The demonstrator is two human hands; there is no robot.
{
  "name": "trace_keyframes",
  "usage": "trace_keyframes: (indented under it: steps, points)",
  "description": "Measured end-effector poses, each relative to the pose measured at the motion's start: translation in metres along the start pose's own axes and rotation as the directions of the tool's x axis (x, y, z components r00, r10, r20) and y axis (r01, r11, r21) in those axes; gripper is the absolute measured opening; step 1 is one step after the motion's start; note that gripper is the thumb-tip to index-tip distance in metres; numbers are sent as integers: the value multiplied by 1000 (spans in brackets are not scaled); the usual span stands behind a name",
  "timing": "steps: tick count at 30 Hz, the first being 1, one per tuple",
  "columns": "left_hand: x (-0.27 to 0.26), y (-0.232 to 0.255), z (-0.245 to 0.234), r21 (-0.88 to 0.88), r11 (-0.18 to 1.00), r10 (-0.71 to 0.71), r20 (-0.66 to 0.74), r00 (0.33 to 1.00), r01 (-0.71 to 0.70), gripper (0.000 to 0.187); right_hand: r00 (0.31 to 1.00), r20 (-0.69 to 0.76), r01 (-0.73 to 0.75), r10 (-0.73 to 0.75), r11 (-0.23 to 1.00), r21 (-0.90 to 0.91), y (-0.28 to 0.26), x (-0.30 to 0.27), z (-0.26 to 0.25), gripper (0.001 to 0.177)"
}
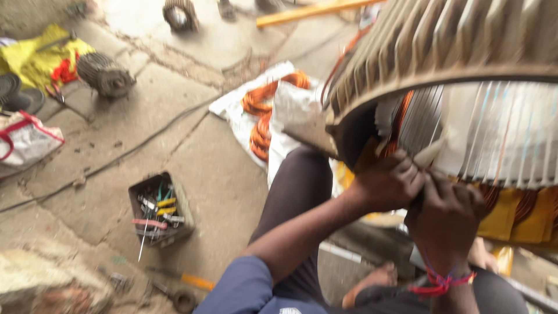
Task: The person sits on the floor and works on a large motor stator, inserting yellow insulating paper into the slots between copper windings. They use a wooden stick and a metal tool to press the paper into place.
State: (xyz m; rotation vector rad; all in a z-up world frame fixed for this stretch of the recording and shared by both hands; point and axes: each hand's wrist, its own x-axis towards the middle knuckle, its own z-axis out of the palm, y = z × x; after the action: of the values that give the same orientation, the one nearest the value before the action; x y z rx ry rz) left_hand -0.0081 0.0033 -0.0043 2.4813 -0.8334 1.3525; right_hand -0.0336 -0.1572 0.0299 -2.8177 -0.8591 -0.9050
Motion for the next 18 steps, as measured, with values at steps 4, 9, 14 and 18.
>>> trace_keyframes:
  steps: [4,9,14,18]
  points:
    - [2,3,-7,22,1000,-16,36,999,16,16,1000,-11,-17,17,1000,21,-2,5,-3,43]
    - [-1,6,-4,12,999,-40,81,996,40,20,999,-46,-22,23,1000,21,-1,4,2,36]
    - [1,9,-3,50,998,-45,118,992,39,17,998,-58,-8,8,1000,3,1,1,5,33]
    - [-2,11,-1,45,999,-29,30,999,28,19,997,-74,10,-9,1000,13,1,-2,2,39]
